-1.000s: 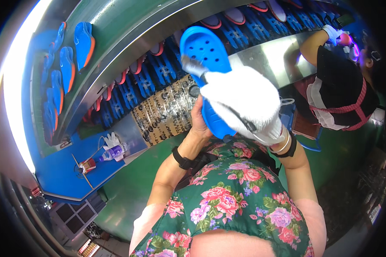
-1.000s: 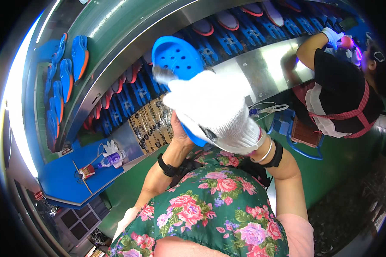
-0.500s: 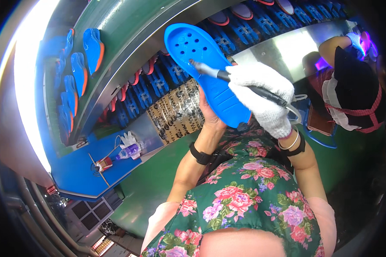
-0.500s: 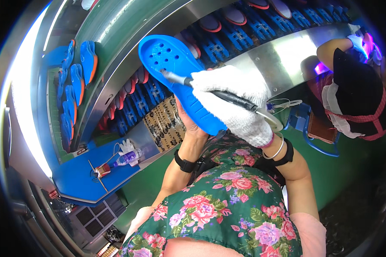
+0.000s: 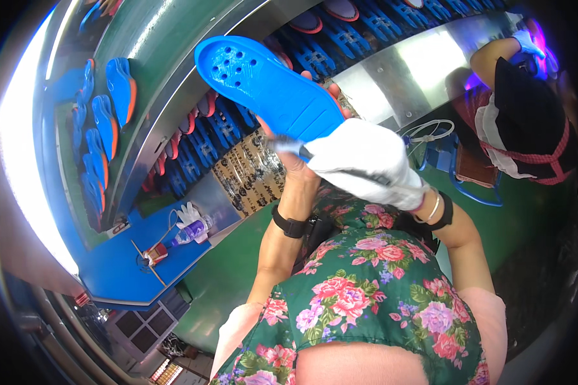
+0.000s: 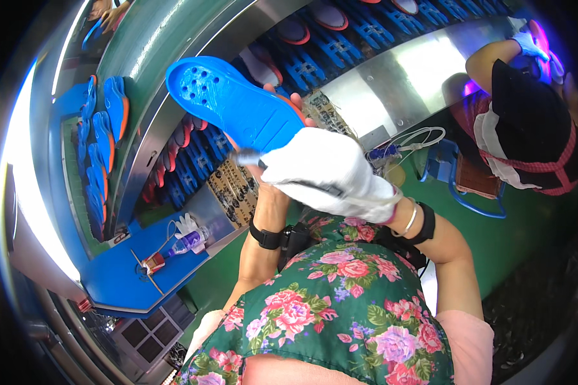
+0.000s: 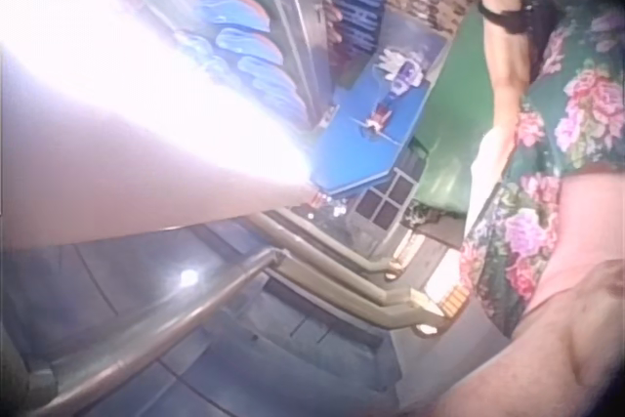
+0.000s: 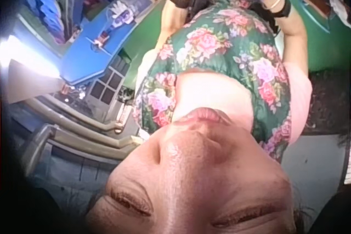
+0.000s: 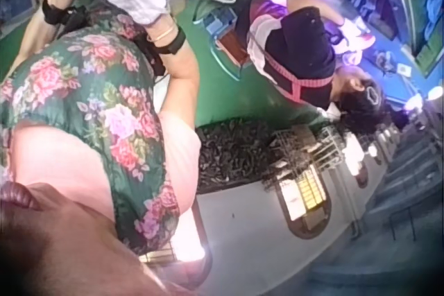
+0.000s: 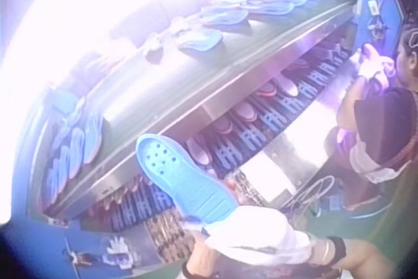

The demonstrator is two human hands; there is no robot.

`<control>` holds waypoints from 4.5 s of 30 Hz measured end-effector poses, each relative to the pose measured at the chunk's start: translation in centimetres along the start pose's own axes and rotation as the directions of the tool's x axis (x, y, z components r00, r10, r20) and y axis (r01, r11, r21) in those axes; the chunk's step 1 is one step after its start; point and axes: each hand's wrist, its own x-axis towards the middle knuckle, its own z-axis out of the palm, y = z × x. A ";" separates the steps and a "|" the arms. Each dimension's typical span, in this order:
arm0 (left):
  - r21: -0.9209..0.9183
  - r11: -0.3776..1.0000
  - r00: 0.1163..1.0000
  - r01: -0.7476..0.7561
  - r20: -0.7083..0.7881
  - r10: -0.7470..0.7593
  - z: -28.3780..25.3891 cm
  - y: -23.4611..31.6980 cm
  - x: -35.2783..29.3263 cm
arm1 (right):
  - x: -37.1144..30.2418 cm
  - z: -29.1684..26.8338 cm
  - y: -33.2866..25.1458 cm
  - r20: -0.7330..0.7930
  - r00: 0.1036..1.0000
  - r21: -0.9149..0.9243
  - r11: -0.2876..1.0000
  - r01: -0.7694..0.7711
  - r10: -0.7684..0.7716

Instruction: Applying glue or chemical to shoe soles using a brush.

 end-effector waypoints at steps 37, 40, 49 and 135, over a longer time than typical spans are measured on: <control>0.122 0.912 0.911 0.393 -0.188 -0.367 0.9 3.7 -1.2 | -3.6 -1.5 -0.7 0.144 0.989 -0.057 0.998 0.028 -0.020; 0.213 0.848 0.873 0.485 -0.165 -0.458 0.6 4.3 -0.8 | -4.8 -1.0 -1.2 0.247 0.963 -0.048 0.992 0.120 -0.104; 0.194 0.828 0.850 0.526 -0.146 -0.506 -0.2 4.7 -0.7 | -3.5 -1.4 -0.9 0.224 0.973 0.128 0.989 -0.078 0.047; 0.544 -0.836 0.949 -0.072 0.295 0.111 10.6 16.0 31.2 | -6.9 0.5 5.6 0.012 0.584 0.730 0.392 -0.560 0.812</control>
